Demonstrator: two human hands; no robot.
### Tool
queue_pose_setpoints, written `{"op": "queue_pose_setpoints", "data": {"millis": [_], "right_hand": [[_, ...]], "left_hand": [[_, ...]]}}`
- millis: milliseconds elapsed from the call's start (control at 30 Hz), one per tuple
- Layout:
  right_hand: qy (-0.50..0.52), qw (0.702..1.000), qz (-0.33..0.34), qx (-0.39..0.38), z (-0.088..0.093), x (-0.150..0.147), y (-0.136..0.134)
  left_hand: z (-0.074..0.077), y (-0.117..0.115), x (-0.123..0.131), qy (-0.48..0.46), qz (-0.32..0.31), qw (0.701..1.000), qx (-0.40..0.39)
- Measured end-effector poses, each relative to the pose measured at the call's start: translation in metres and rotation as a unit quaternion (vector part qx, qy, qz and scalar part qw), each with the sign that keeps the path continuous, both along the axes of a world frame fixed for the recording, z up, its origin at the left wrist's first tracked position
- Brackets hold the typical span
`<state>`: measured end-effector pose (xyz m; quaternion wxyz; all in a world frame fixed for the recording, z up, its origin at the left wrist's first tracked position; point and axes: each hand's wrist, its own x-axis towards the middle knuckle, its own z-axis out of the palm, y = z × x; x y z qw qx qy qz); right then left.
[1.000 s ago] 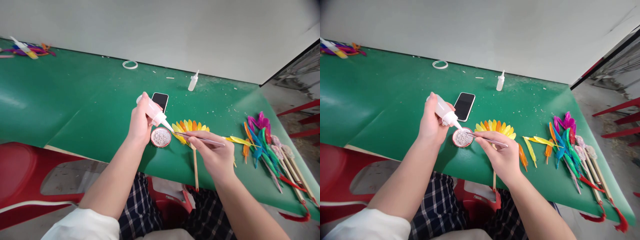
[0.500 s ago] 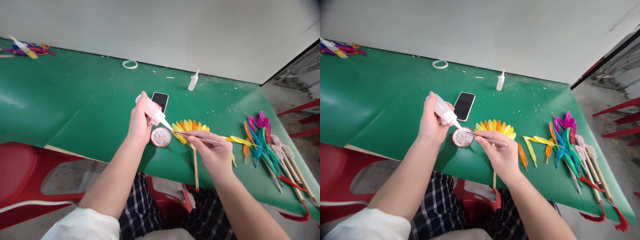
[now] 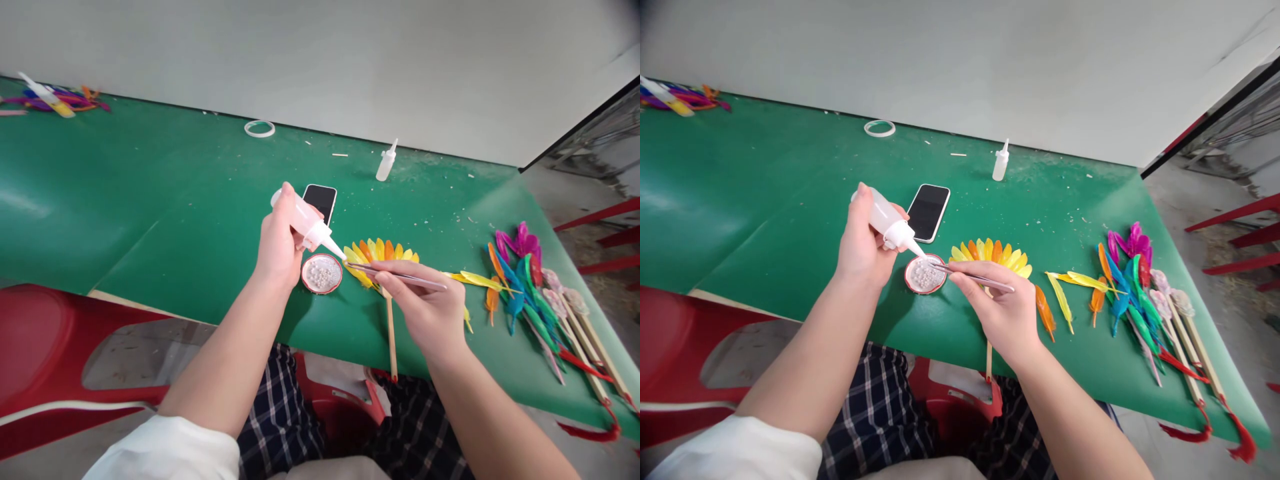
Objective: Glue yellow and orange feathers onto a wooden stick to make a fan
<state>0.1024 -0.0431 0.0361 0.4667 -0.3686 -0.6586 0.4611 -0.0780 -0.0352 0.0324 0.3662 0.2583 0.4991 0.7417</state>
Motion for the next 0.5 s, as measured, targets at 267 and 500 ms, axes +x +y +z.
{"op": "queue_pose_setpoints", "data": {"millis": [267, 500], "right_hand": [[-0.002, 1.0, -0.005, -0.002, -0.0007, 0.0011, 0.0001], [-0.013, 1.0, -0.006, 0.005, -0.0014, 0.0015, 0.0009]], "left_hand": [[-0.0019, 0.0009, -0.0004, 0.004, 0.008, 1.0, 0.006], [-0.0017, 0.0017, -0.0018, 0.012, 0.009, 1.0, 0.005]]}}
